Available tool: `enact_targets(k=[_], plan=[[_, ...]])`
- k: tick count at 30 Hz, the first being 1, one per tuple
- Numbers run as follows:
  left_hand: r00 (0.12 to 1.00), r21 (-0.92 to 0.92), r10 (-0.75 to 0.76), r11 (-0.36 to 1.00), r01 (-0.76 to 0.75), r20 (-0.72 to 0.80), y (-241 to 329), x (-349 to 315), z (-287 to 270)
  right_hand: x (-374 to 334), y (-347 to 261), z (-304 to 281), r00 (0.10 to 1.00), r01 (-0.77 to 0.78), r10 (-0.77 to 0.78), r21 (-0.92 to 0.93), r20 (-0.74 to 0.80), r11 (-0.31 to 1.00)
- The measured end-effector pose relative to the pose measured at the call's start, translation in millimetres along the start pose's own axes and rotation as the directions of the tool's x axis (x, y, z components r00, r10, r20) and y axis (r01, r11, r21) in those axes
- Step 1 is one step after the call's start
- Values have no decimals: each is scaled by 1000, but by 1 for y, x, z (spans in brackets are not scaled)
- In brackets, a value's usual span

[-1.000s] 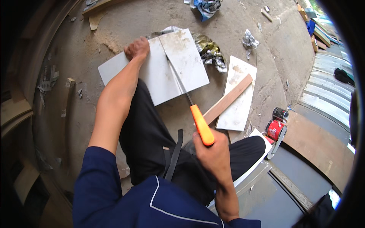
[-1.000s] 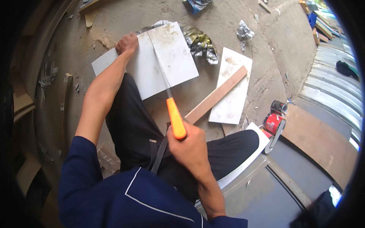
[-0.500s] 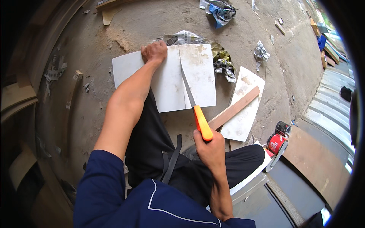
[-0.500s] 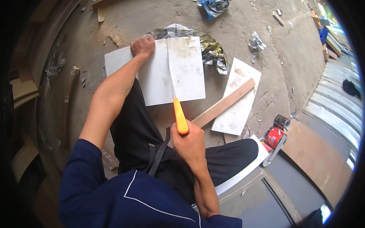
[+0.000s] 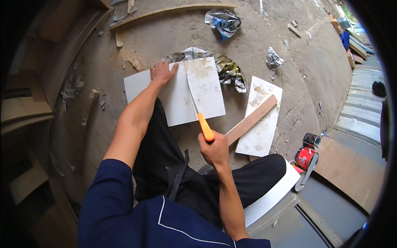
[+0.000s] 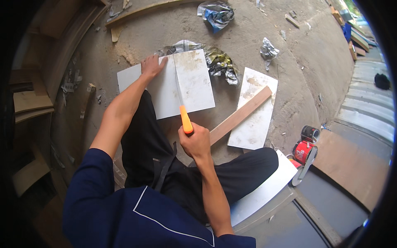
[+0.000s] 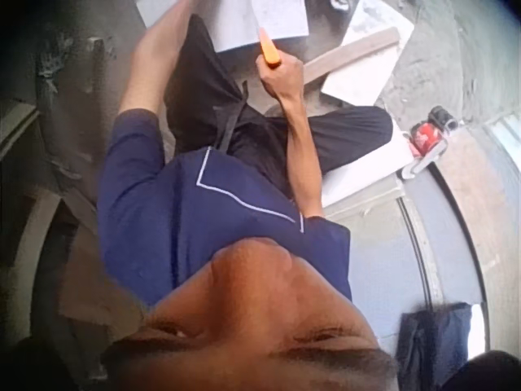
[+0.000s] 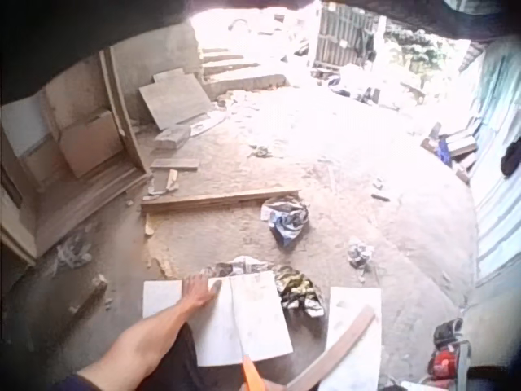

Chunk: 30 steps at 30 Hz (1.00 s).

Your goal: The person sits on the floor and uses a hand saw to cut a white rectangular sheet placed on their lap. They repeatedly saw along a straight line, then stand up and move the cut piece aside.

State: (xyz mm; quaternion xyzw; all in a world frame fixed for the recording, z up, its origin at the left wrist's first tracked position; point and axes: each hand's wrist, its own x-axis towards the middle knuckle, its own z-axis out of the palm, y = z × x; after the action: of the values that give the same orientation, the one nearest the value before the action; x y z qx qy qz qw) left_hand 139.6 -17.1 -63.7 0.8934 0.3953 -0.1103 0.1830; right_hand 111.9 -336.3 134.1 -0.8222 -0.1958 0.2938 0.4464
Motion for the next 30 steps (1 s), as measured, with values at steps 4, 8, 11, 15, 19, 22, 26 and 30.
enact_targets(k=[4, 8, 11, 15, 19, 22, 26, 30], plan=[[996, 86, -39, 996, 32, 77, 19, -49, -9, 3, 8, -6, 997, 68, -68, -1, -22, 998], [933, 148, -20, 988, -36, 359, 31, -90, -8, 10, 14, 3, 993, 114, -115, -23, -15, 993], [911, 250, -8, 963, -104, 411, 22, -103, 13, 17, 12, 22, 991, 134, -133, -41, 15, 990], [902, 158, -52, 987, -18, 428, 48, -133, 22, 13, 18, 16, 997, 79, -80, -44, -13, 996], [912, 89, -46, 996, 10, 408, 40, -148, 15, 7, 20, 12, 1000, 21, -21, 1, -23, 1000], [911, 12, -6, 1000, 1, 412, 31, -151, 20, 2, 16, 16, 998, 51, -51, 12, -24, 999], [895, -44, -12, 998, 35, 447, 35, -149, 20, -3, 10, 21, 999, 41, -41, -9, -7, 999], [881, -66, -28, 996, 67, 472, 25, -146, 29, -5, 5, 8, 998, -47, 49, -35, 42, 998]])
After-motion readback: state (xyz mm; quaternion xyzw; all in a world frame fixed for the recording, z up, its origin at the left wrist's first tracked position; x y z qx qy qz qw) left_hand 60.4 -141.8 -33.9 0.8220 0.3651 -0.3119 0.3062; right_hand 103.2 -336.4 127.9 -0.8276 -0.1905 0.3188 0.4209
